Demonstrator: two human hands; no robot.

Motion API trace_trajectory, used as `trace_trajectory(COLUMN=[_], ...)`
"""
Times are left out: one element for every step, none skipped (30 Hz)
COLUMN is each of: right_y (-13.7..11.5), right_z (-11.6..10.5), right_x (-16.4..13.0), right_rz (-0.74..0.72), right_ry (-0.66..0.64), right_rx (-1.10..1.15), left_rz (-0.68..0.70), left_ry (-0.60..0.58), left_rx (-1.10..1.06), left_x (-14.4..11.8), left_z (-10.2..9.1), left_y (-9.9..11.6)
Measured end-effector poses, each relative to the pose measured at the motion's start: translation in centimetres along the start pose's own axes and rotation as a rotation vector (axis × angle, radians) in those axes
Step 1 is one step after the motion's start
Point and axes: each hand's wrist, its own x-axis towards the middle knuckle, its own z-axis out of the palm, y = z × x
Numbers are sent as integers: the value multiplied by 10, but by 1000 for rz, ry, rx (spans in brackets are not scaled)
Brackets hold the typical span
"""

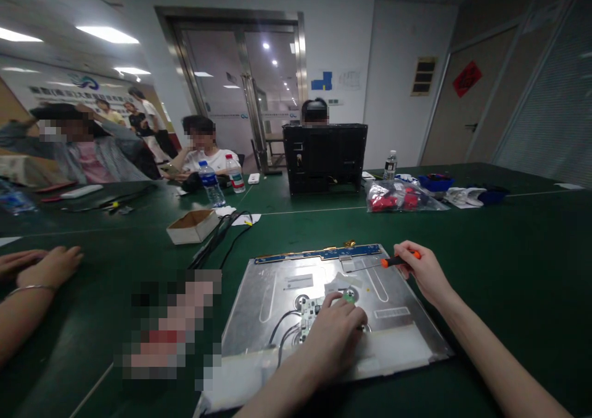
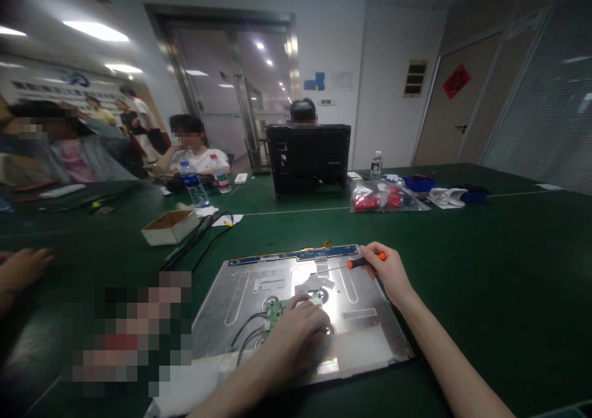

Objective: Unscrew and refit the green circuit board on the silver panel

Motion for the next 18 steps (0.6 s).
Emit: trace_trajectory(right_y=[-2,-4,-6,-9,-10,-11,-12,-12,-12,-12,-11,-11,-12,-12,-13,-14,-14,-15], right_z=[-1,-2,-3,-4,-6,-8,-10,-12,-13,-14,-14,-13,-12,-10,-8,-5,-4,-2], right_x=[0,-1,-2,-2,-3,-4,-5,-6,-6,-7,-8,-8,-9,-9,-10,-11,-11,-12], right_rz=[-2,-3,-3,-4,-6,-15,-32,-59,-93,-129,-163,-192,-212,-223,-229,-234,-238,-242], right_ry=[9,16,20,16,7,-7,-22,-41,-64,-87,-107,-124,-136,-143,-147,-151,-154,-154], right_rx=[8,14,17,17,15,10,-2,-26,-62,-108,-161,-215,-264,-303,-331,-350,-362,-371], left_rz=[-1,-1,-2,-5,-7,-9,-10,-10,-10,-11,-12,-16,-21,-24,-23,-20,-16,-13], left_ry=[3,7,10,12,13,12,10,9,10,10,8,7,4,0,-2,1,9,20], left_rx=[-12,-24,-32,-36,-37,-37,-38,-38,-37,-35,-31,-23,-14,-4,8,22,36,50], left_x=[0,0,0,0,0,0,-1,-1,-1,-1,-1,-1,-1,-1,-1,-1,-1,-1], left_z=[0,1,1,2,2,2,2,2,1,1,0,-1,-2,-2,-3,-3,-4,-4], left_y=[-1,-1,-1,-2,-2,-1,-1,-1,-1,0,0,0,1,1,1,1,2,2])
